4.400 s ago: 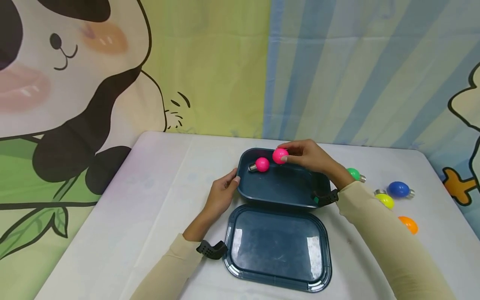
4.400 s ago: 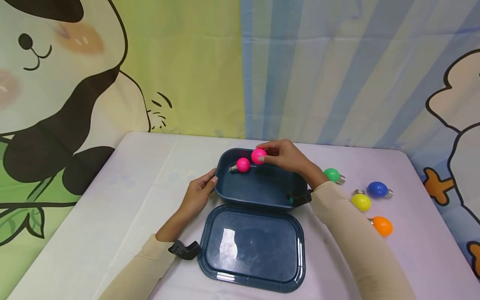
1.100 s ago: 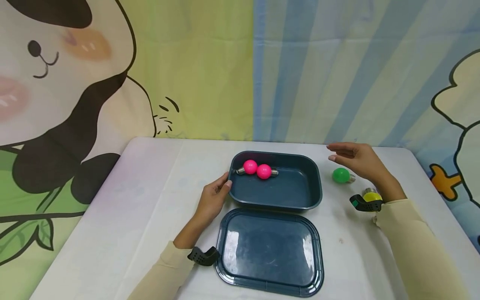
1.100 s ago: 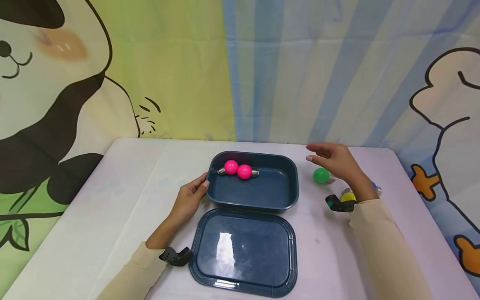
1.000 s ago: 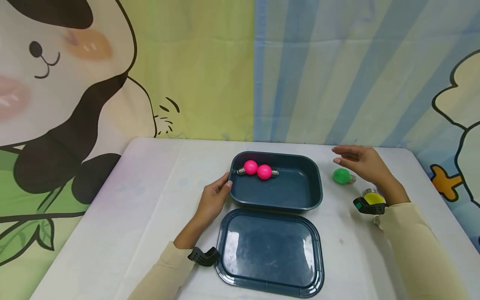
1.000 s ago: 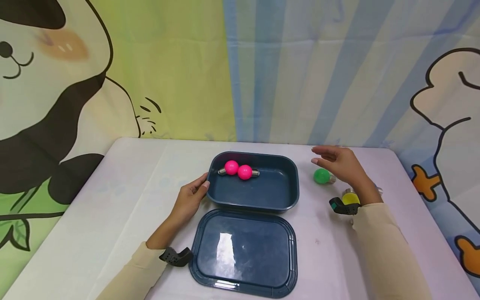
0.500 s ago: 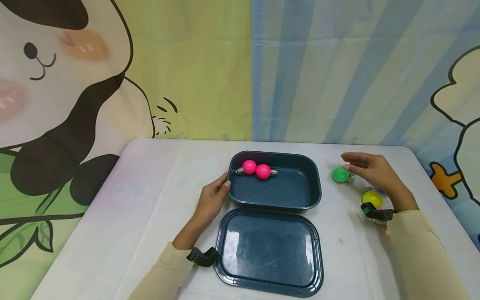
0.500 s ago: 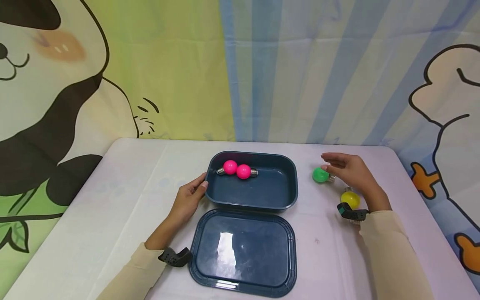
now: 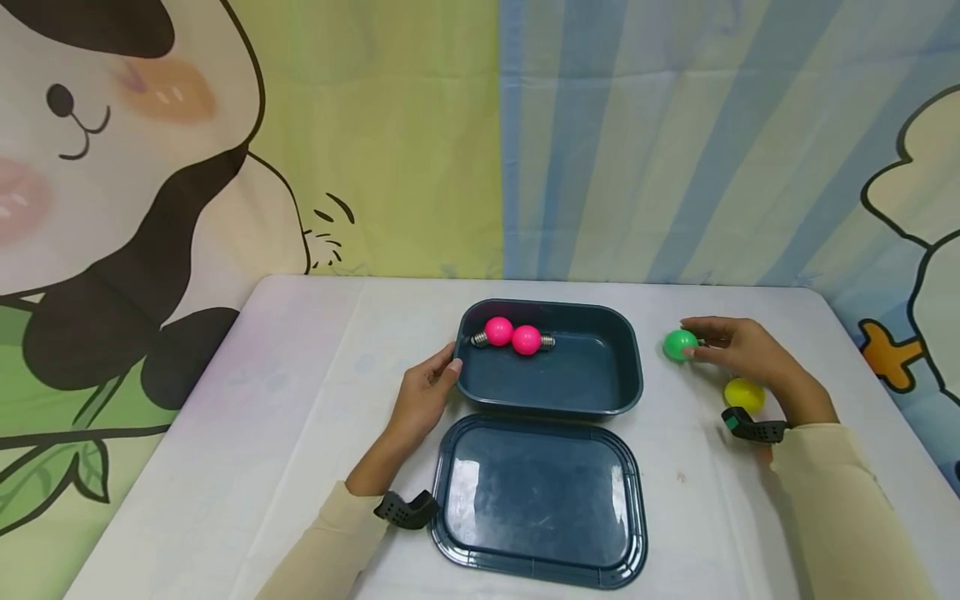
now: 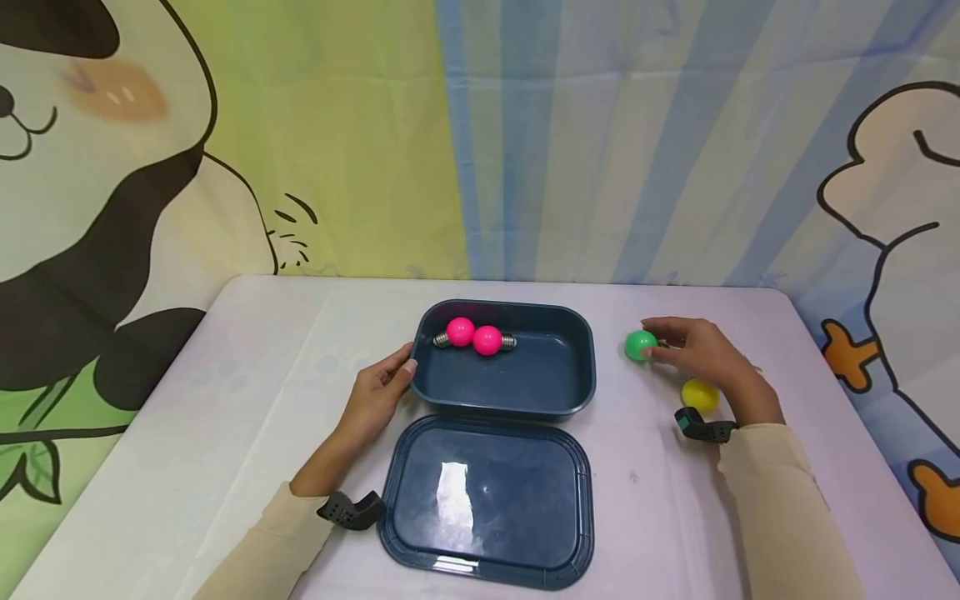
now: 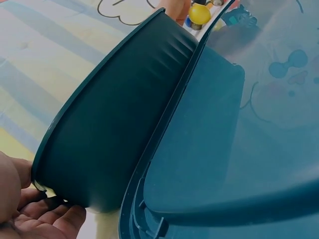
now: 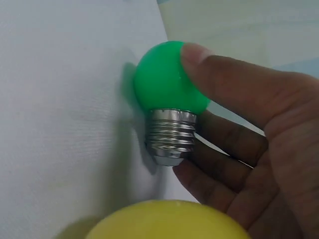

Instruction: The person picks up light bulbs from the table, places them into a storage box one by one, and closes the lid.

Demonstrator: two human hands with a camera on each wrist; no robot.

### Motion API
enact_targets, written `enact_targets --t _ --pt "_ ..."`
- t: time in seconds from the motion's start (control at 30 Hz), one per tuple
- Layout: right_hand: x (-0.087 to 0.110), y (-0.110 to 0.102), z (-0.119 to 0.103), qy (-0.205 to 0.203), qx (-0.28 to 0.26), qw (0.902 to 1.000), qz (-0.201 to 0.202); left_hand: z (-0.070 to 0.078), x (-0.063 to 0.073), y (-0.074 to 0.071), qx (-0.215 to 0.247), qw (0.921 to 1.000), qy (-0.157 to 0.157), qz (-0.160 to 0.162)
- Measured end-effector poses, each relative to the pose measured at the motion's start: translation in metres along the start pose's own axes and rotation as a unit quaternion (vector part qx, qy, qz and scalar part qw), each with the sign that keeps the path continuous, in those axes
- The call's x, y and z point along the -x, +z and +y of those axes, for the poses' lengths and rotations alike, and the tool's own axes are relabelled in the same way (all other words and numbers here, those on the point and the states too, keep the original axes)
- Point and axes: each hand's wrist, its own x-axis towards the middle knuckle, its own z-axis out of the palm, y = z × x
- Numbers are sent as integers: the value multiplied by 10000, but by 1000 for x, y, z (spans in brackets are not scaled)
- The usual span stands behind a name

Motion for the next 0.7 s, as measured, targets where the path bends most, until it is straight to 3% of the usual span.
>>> enact_targets --t 0.13,0.7 --pt "-2 1 0 61 165 9998 17 -10 -5 0 -2 10000 76 11" --pt "-2 -4 -18 78 166 9994 306 -8 -3 1 -48 10000 -38 6"
